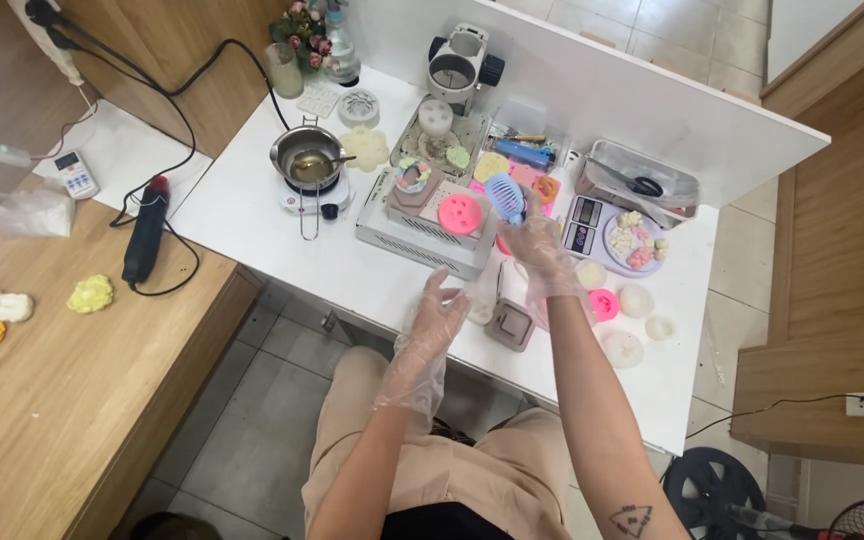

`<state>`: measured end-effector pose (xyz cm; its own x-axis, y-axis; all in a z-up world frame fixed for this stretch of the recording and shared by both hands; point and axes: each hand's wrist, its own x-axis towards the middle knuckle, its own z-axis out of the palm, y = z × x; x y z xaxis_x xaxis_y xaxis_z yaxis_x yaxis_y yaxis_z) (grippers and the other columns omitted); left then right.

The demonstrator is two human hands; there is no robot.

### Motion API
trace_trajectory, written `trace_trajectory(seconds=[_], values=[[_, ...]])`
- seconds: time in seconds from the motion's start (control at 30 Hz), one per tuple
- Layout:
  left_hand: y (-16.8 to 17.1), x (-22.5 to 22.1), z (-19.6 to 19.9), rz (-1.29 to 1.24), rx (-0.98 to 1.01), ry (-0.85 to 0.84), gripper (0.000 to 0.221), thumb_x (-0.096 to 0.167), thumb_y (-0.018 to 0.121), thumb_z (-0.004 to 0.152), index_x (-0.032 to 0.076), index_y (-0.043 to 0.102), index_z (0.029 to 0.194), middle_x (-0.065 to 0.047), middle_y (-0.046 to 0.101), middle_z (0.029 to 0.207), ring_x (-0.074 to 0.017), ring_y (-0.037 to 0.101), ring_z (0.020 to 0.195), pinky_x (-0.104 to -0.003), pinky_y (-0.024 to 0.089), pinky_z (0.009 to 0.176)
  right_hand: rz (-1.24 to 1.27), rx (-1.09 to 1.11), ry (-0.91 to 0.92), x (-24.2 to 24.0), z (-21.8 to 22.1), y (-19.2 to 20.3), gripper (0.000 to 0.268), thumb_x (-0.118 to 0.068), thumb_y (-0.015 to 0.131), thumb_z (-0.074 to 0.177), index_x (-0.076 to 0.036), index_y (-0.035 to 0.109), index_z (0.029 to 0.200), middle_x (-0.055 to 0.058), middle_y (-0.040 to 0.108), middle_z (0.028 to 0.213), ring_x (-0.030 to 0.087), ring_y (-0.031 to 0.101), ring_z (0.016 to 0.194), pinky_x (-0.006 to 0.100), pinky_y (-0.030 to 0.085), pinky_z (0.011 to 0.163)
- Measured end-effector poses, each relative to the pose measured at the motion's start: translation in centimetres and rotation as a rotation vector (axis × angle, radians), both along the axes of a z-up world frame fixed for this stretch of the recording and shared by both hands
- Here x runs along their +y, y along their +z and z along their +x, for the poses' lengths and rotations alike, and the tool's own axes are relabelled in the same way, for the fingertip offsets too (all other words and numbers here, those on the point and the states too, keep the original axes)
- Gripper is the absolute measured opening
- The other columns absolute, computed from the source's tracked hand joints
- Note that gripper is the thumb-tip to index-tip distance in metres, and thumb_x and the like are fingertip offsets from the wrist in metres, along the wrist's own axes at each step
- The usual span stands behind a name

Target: Using a portable handheld fan to cool down wax poured into a silicone mold on a workbench.

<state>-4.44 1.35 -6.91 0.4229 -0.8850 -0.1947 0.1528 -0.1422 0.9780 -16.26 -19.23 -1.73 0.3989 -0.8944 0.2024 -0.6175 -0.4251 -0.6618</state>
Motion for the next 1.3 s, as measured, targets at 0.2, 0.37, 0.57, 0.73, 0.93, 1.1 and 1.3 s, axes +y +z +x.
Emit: trace_trajectory(seconds=[0.2, 0.37, 0.57, 0.73, 0.93, 1.1, 1.3], values=[[0.1, 1.4, 1.0, 0.046, -0.107, -0.049, 0.073, 0.028, 0.07, 0.093, 0.002, 0.037, 0.153, -0.017, 0.068, 0.122, -0.0176, 0.067, 0.096, -0.031, 0.055, 0.083, 0.404, -0.067, -0.135, 4.6, 2.9, 2.8, 0.069, -0.023, 0.068, 0.087, -0.019, 0.045, 0.152, 0.012, 0.073, 0.096, 0.023, 0.072, 0.075, 0.039, 0.059, 0.064], [-4.8, -0.7, 0.8, 0.052, 0.077, -0.001, 0.071, 0.03, 0.071, 0.09, 0.002, 0.045, 0.149, -0.015, 0.069, 0.114, -0.0194, 0.066, 0.095, -0.035, 0.056, 0.08, 0.472, -0.393, -0.216, 6.6, 1.3, 0.7, 0.066, -0.018, 0.072, 0.081, -0.008, 0.046, 0.142, 0.007, 0.067, 0.094, 0.013, 0.061, 0.064, 0.032, 0.054, 0.051], [-1.6, -7.1, 3.1, 0.166, 1.38, -0.094, 0.079, 0.047, 0.078, 0.085, 0.004, 0.044, 0.142, -0.013, 0.06, 0.125, -0.0297, 0.064, 0.113, -0.04, 0.058, 0.091, 0.371, -0.6, -0.289, 11.3, -4.8, 1.4, 0.052, -0.027, 0.073, 0.089, -0.004, 0.055, 0.131, 0.002, 0.069, 0.097, 0.007, 0.059, 0.07, 0.025, 0.05, 0.057], [-2.7, -13.1, 4.1, 0.301, 0.945, 0.082, 0.073, 0.051, 0.08, 0.083, 0.015, 0.044, 0.136, -0.01, 0.05, 0.125, -0.0293, 0.062, 0.113, -0.04, 0.057, 0.082, 0.43, -0.479, -0.508, 13.4, -11.3, 1.4, 0.042, -0.032, 0.079, 0.088, 0.0, 0.066, 0.113, 0.006, 0.066, 0.075, 0.013, 0.059, 0.058, 0.029, 0.047, 0.051], [-14.5, -19.2, 6.3, 0.161, 0.467, 0.066, 0.059, 0.047, 0.076, 0.092, -0.005, 0.064, 0.117, -0.01, 0.063, 0.089, -0.0224, 0.067, 0.071, -0.033, 0.053, 0.054, 0.439, -0.709, -0.692, 13.2, -13.8, 1.2, 0.04, -0.025, 0.083, 0.085, -0.001, 0.063, 0.11, 0.006, 0.065, 0.074, 0.013, 0.056, 0.054, 0.029, 0.046, 0.047], [-6.3, -13.4, 3.1, -0.097, 0.438, 0.054, 0.04, 0.038, 0.07, 0.097, 0.004, 0.061, 0.117, -0.008, 0.069, 0.095, -0.0161, 0.067, 0.075, -0.028, 0.055, 0.062, 0.384, -0.724, -0.688, 13.9, -10.7, 5.5, 0.04, -0.029, 0.081, 0.083, -0.004, 0.065, 0.111, 0.002, 0.062, 0.067, 0.011, 0.052, 0.048, 0.028, 0.041, 0.043], [15.7, -5.5, -2.6, -0.358, 0.617, 0.058, 0.042, 0.023, 0.072, 0.095, -0.004, 0.051, 0.12, -0.017, 0.068, 0.114, -0.0237, 0.072, 0.097, -0.038, 0.064, 0.086, 0.433, -0.943, -0.476, 15.1, -5.6, 16.0, 0.038, -0.036, 0.071, 0.093, -0.001, 0.076, 0.108, -0.002, 0.049, 0.055, 0.007, 0.043, 0.043, 0.024, 0.033, 0.04]])
